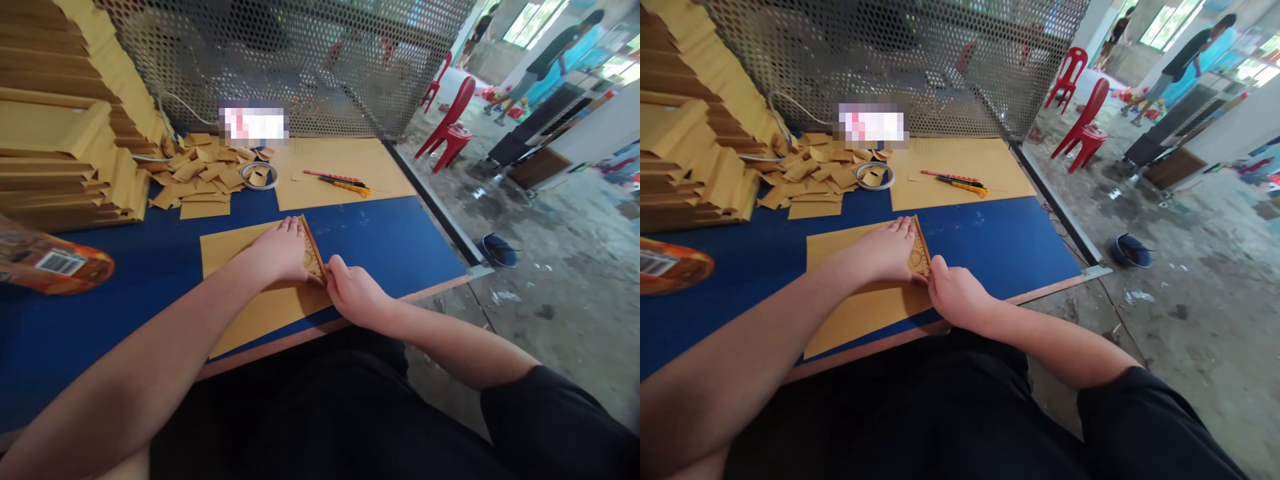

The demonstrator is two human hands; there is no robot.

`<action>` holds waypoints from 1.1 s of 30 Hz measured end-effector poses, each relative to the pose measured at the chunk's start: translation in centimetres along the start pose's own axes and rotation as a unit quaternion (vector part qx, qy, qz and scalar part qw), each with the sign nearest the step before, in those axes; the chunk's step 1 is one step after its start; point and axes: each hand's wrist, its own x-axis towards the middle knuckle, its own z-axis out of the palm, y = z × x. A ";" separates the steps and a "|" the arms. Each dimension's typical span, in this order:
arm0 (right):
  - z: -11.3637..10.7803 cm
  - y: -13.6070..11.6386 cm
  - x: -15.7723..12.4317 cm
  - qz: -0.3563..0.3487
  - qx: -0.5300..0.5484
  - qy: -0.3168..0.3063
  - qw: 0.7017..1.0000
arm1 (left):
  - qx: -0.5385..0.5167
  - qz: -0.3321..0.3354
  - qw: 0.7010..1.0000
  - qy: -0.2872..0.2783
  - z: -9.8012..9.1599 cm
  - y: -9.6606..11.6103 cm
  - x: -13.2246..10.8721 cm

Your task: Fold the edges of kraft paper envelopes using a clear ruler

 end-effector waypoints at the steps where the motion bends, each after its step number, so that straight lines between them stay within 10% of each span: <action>1: 0.0 0.4 -0.2 -0.007 0.014 0.015 1.000 | 0.003 0.000 1.000 0.003 0.2 0.0 -0.3; 14: -3.9 12.8 4.0 0.068 0.036 0.179 0.981 | -0.055 0.012 0.980 0.189 0.5 -4.6 -0.5; 19: -2.3 8.7 0.5 -0.030 -0.005 0.281 0.959 | -0.122 0.013 0.963 0.239 1.6 -5.9 0.6; 25: 3.1 0.1 -4.6 -0.273 -0.065 0.170 0.945 | -0.196 0.043 0.941 0.272 2.2 -6.8 1.4; 33: 2.3 0.9 -6.5 -0.356 -0.110 0.249 0.894 | -0.232 0.055 0.928 0.286 2.7 -7.5 2.2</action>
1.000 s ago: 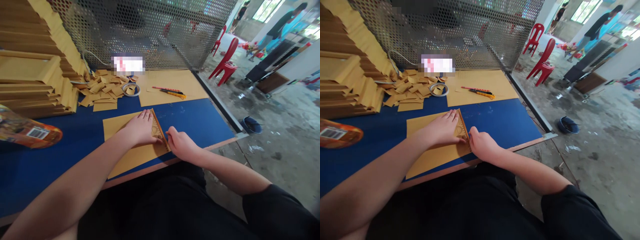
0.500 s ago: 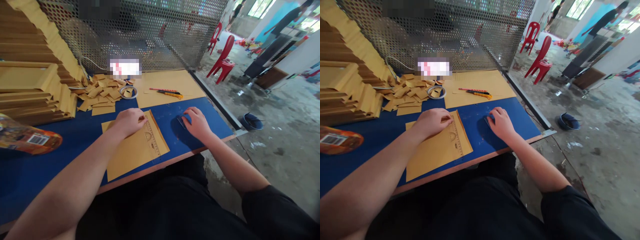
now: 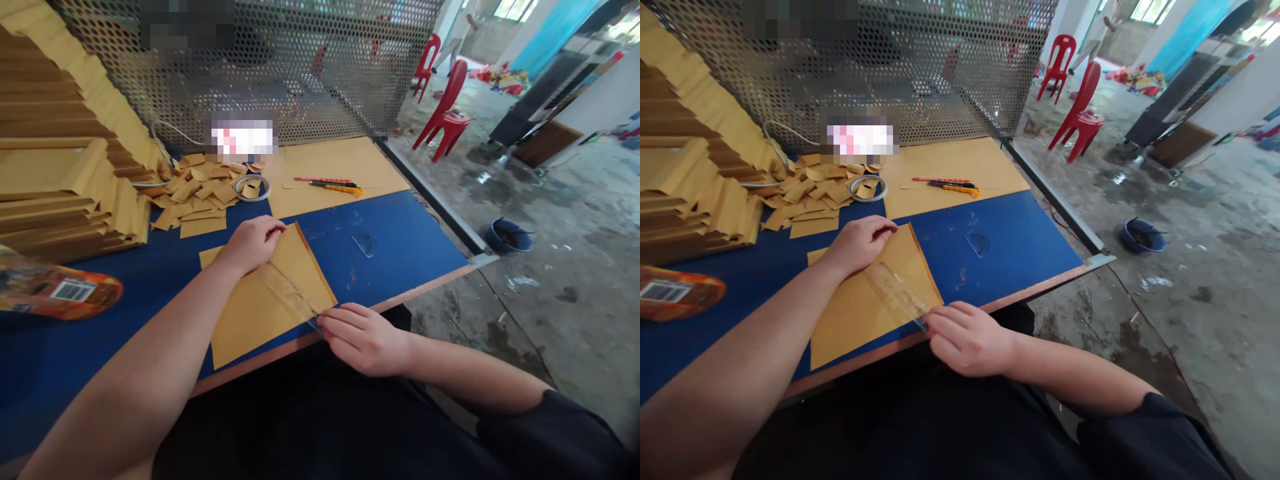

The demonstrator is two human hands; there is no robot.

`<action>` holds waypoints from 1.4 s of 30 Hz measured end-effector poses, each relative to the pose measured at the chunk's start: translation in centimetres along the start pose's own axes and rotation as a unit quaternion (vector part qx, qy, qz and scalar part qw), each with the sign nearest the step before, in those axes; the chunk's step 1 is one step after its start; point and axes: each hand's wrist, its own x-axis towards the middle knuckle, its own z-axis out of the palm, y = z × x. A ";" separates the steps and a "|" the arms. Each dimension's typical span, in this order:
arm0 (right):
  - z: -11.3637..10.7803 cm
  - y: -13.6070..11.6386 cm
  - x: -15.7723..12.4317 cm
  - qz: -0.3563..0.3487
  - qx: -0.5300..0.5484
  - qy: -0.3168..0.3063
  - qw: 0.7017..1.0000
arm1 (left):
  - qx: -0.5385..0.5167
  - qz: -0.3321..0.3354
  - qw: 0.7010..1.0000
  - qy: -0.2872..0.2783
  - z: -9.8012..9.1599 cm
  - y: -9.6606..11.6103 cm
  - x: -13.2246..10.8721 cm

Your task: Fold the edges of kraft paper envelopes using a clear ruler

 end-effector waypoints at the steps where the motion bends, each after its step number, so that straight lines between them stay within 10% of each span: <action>1: -0.5 0.4 -0.3 0.022 -0.003 0.041 0.999 | 0.004 -0.002 1.000 0.003 0.1 -0.1 0.1; 6: -0.9 3.8 -1.2 0.154 0.002 0.172 0.973 | 0.035 0.000 0.999 0.020 1.3 -0.5 0.2; 13: 2.2 5.2 -0.6 0.224 0.064 0.072 0.970 | 0.094 0.112 0.989 0.010 2.5 -0.2 0.1; 25: 3.6 3.9 0.8 0.184 0.119 0.009 0.976 | 0.064 0.162 0.984 -0.041 2.3 -0.5 0.8; 42: 4.1 3.4 1.2 0.102 0.097 -0.010 0.990 | 0.123 0.065 0.982 -0.129 -0.2 0.5 -0.3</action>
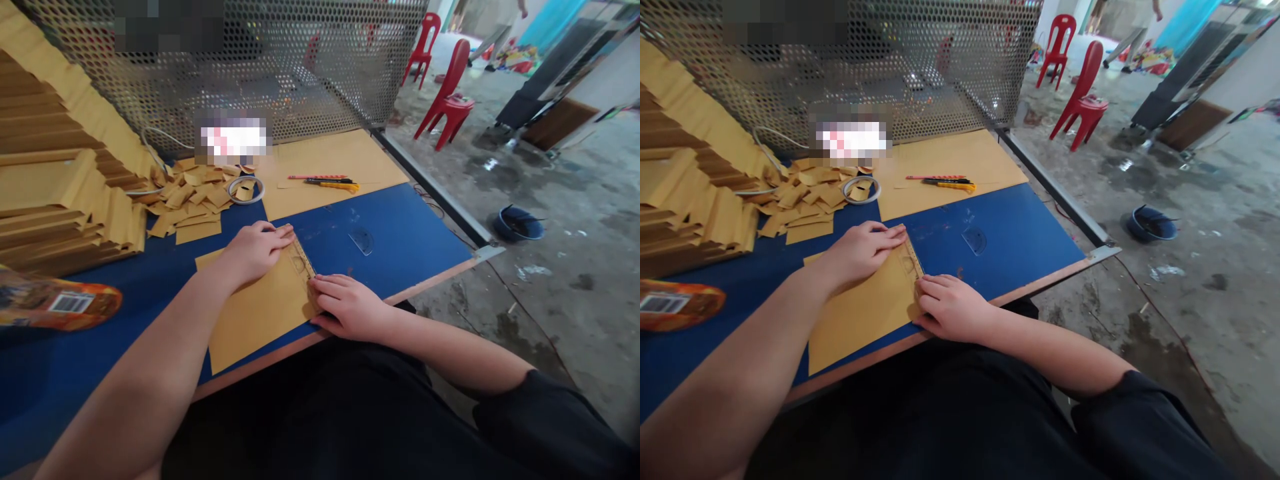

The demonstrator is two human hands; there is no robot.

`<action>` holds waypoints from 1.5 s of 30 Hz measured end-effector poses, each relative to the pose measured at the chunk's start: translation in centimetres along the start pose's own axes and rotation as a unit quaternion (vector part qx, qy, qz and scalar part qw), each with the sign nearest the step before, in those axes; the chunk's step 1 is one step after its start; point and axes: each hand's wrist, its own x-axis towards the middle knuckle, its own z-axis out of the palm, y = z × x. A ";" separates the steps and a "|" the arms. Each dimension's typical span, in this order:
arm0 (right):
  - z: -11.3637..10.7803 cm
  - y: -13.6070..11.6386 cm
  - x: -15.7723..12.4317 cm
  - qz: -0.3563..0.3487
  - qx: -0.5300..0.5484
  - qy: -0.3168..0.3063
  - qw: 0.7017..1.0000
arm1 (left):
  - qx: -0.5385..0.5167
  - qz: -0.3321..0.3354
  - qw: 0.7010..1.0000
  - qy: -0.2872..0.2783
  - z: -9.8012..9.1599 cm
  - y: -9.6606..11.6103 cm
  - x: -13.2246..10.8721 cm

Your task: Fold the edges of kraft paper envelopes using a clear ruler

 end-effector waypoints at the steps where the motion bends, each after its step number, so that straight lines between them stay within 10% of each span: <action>1: 0.1 0.0 0.0 -0.001 -0.002 -0.005 1.000 | 0.007 0.003 1.000 -0.006 -0.1 0.1 -0.1; 45: -1.6 -0.3 0.7 0.040 0.071 -0.013 0.997 | -0.036 0.029 0.997 0.058 4.4 2.4 -3.3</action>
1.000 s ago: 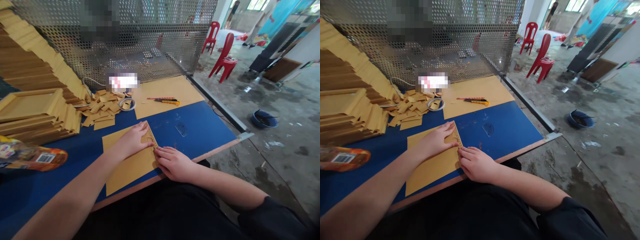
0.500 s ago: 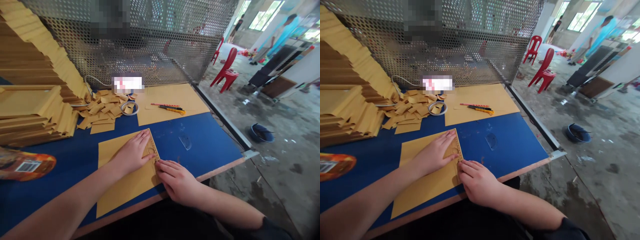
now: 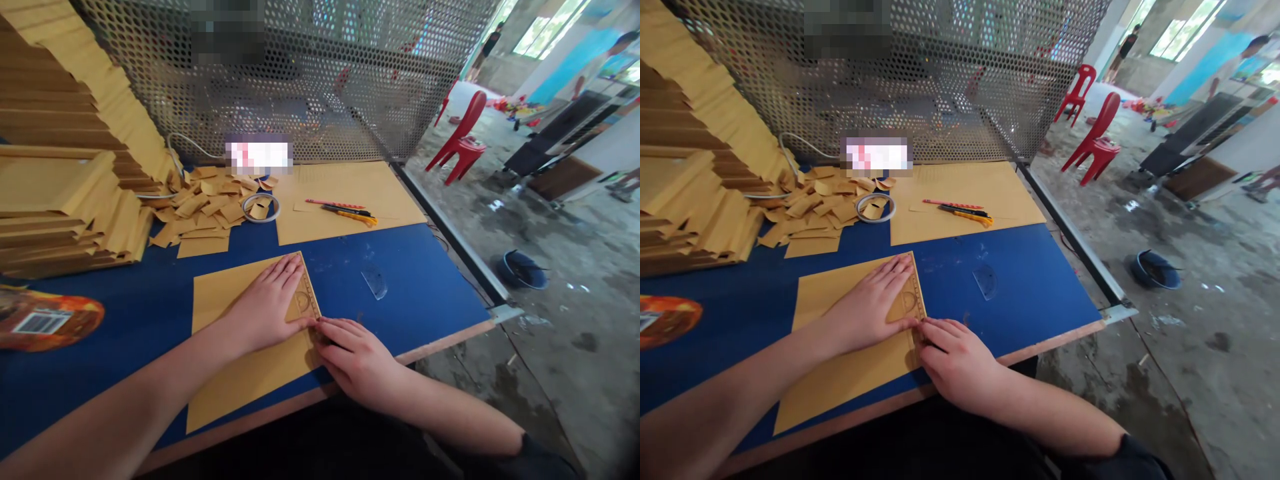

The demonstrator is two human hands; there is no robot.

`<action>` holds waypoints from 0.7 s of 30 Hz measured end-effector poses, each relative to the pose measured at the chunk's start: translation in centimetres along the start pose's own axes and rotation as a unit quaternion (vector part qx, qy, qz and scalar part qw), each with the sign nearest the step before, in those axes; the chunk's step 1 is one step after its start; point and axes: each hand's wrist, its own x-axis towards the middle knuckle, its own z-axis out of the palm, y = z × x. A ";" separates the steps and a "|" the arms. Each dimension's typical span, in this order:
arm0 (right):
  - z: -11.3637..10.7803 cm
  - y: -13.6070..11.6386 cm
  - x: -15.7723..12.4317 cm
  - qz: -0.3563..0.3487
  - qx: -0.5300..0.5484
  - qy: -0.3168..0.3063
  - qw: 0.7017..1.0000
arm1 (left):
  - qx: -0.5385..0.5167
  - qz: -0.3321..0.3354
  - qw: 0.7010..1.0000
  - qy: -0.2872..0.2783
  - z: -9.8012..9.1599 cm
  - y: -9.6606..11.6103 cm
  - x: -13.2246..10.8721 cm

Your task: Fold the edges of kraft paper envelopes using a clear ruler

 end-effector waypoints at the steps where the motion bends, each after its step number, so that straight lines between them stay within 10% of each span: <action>1: -0.1 0.0 0.0 0.001 -0.001 0.003 1.000 | 0.002 -0.002 1.000 -0.004 0.0 0.0 0.0; 12: -1.1 0.3 -0.4 0.031 0.014 -0.005 0.999 | -0.008 -0.004 1.000 -0.010 0.0 -0.2 -0.1; 21: -6.3 9.2 -0.4 0.266 -0.201 -0.052 0.941 | -0.002 -0.019 0.999 -0.031 -0.1 -0.2 0.1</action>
